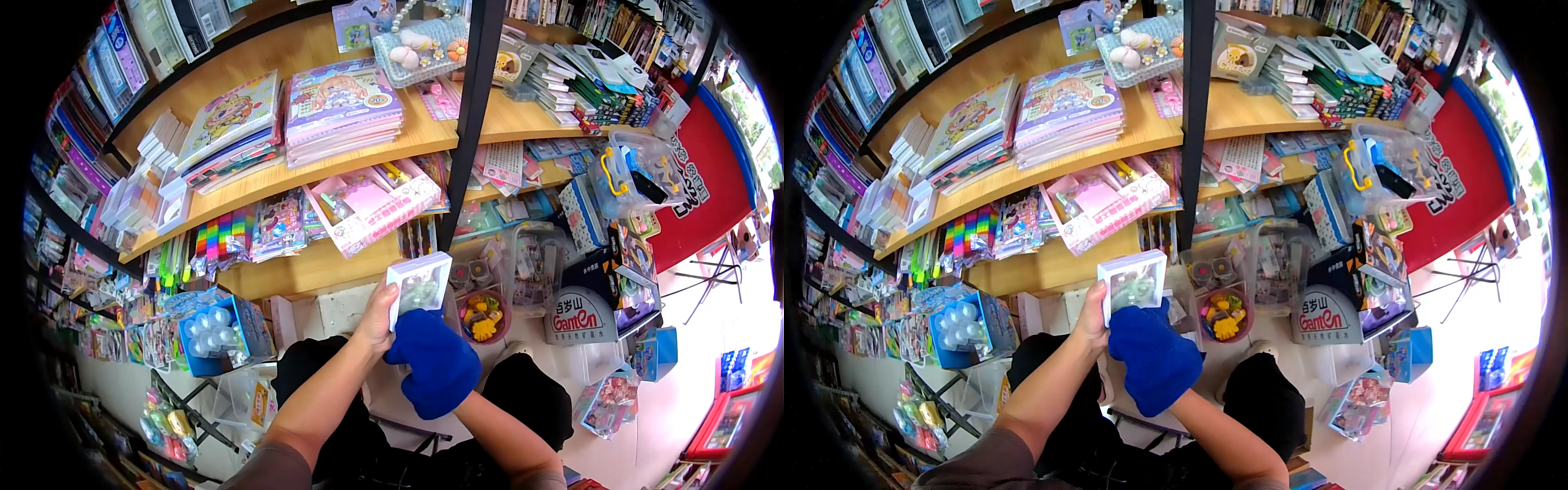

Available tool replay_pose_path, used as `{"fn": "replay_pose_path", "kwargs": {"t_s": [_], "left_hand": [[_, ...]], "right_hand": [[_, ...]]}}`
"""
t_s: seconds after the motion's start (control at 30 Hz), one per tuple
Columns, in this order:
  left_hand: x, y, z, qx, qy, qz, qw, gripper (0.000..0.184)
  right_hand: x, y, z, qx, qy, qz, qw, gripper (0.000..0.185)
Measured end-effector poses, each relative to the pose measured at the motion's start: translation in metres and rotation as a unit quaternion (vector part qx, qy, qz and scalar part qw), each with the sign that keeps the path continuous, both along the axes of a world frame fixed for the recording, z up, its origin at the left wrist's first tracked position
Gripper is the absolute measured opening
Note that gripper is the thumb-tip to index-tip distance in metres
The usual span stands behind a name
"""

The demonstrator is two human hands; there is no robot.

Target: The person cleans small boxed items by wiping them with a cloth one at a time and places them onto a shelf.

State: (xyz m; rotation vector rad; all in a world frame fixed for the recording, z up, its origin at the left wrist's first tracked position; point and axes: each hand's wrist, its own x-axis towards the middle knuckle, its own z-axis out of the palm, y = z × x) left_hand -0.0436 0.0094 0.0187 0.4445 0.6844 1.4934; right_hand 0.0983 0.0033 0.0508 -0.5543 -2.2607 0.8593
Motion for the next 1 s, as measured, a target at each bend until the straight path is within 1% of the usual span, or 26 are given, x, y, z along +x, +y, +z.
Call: {"fn": "replay_pose_path", "kwargs": {"t_s": [0.03,0.13,0.23,0.27,0.33,0.4,0.47,0.53,0.63,0.73,0.77,0.83,0.87,0.93,1.0], "left_hand": [[0.000,0.001,-0.003,-0.001,0.001,0.000,1.000,0.071],[-0.001,-0.001,-0.004,-0.067,-0.045,0.007,0.997,0.076],[-0.009,0.013,0.008,0.070,-0.112,-0.039,0.990,0.094],[-0.011,0.013,0.016,0.083,-0.103,-0.057,0.990,0.104],[-0.015,0.009,0.022,0.098,-0.098,-0.080,0.987,0.107],[-0.019,0.007,0.025,0.103,-0.079,-0.102,0.986,0.111],[-0.022,0.007,0.024,0.102,-0.069,-0.100,0.987,0.111],[-0.022,0.005,0.020,0.096,-0.075,-0.089,0.989,0.110],[-0.020,0.004,0.009,0.079,-0.065,-0.059,0.993,0.107],[-0.016,0.005,0.015,0.092,-0.057,-0.073,0.991,0.104],[-0.015,0.005,0.007,0.076,-0.074,-0.062,0.992,0.097],[-0.014,0.003,-0.009,0.044,-0.107,-0.039,0.993,0.085],[-0.014,0.002,-0.015,0.038,-0.111,-0.046,0.992,0.083],[-0.009,0.001,-0.009,0.023,-0.120,-0.062,0.991,0.079],[-0.004,0.002,-0.009,-0.006,-0.107,-0.039,0.993,0.089]], "right_hand": [[0.001,0.001,0.000,-0.001,-0.004,0.007,1.000,0.011],[0.002,0.000,0.002,-0.007,-0.007,0.036,0.999,0.011],[-0.001,-0.009,0.007,-0.019,-0.017,0.071,0.997,0.011],[0.000,-0.010,0.013,-0.033,-0.019,0.082,0.996,0.011],[0.001,-0.006,0.023,-0.071,-0.014,0.099,0.992,0.011],[0.003,-0.001,0.027,-0.095,-0.017,0.087,0.991,0.011],[0.004,0.001,0.027,-0.079,-0.034,0.044,0.995,0.012],[0.003,0.001,0.026,-0.019,-0.080,-0.024,0.996,0.012],[-0.004,0.002,0.024,0.085,-0.186,-0.107,0.973,0.012],[-0.011,0.006,0.021,0.115,-0.249,-0.131,0.953,0.012],[-0.014,0.006,0.020,0.114,-0.256,-0.130,0.951,0.013],[-0.018,0.007,0.017,0.109,-0.257,-0.120,0.953,0.013],[-0.020,0.005,0.013,0.110,-0.240,-0.118,0.957,0.013],[-0.022,0.002,0.006,0.109,-0.176,-0.107,0.972,0.013],[-0.022,0.003,-0.001,0.105,-0.116,-0.095,0.983,0.013]]}}
